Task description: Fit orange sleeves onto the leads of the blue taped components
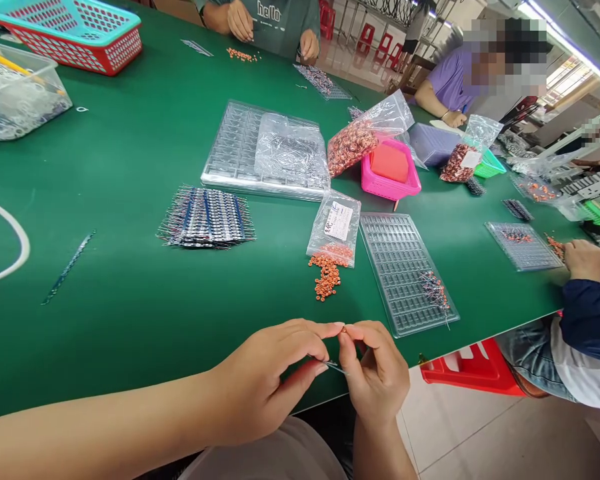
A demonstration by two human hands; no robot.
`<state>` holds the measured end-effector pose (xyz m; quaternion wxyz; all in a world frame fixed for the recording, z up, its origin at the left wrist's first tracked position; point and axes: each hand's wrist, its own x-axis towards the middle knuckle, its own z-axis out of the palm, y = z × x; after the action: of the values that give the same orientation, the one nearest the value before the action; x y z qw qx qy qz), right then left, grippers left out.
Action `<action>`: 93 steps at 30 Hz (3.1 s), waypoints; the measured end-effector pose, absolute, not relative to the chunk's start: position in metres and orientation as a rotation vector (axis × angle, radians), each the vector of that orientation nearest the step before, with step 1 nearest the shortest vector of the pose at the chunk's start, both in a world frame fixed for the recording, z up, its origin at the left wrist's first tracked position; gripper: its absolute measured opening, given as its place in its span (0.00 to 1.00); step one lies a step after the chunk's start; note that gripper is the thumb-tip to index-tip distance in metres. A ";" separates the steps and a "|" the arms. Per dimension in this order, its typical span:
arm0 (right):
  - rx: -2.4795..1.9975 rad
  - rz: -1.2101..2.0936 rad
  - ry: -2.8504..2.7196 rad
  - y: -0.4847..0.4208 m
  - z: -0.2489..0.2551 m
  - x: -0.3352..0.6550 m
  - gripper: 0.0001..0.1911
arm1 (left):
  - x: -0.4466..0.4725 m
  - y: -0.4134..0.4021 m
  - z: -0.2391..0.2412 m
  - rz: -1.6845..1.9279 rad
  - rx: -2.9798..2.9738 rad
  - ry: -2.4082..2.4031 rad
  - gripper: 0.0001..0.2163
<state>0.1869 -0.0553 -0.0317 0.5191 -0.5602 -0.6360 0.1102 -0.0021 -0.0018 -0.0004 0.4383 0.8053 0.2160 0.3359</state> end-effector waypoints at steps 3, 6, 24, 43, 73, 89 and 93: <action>-1.341 0.185 -1.564 -0.055 -0.032 0.187 0.15 | -0.002 -0.001 -0.001 0.817 1.942 0.567 0.09; -1.348 0.107 -1.626 -0.055 -0.032 0.188 0.18 | -0.001 0.000 -0.001 0.813 1.905 0.591 0.08; -1.327 0.236 -1.650 -0.053 -0.027 0.187 0.17 | 0.001 0.001 0.002 0.742 1.634 0.688 0.04; -1.287 0.273 -1.687 -0.051 -0.026 0.187 0.16 | 0.001 0.005 0.002 0.849 1.827 0.612 0.07; -1.260 0.665 -1.456 -0.056 -0.027 0.193 0.12 | 0.013 0.010 0.013 0.565 0.835 0.831 0.06; -1.250 0.683 -1.452 -0.056 -0.026 0.194 0.10 | 0.013 0.011 0.014 0.545 0.870 0.820 0.06; -1.227 0.773 -1.448 -0.054 -0.023 0.196 0.08 | 0.012 0.011 0.012 0.506 0.947 0.845 0.06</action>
<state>0.1959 -0.0540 -0.0234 0.5195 -0.5118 -0.6036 0.3222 0.0116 0.0108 0.0120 0.7755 0.4375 0.3905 0.2339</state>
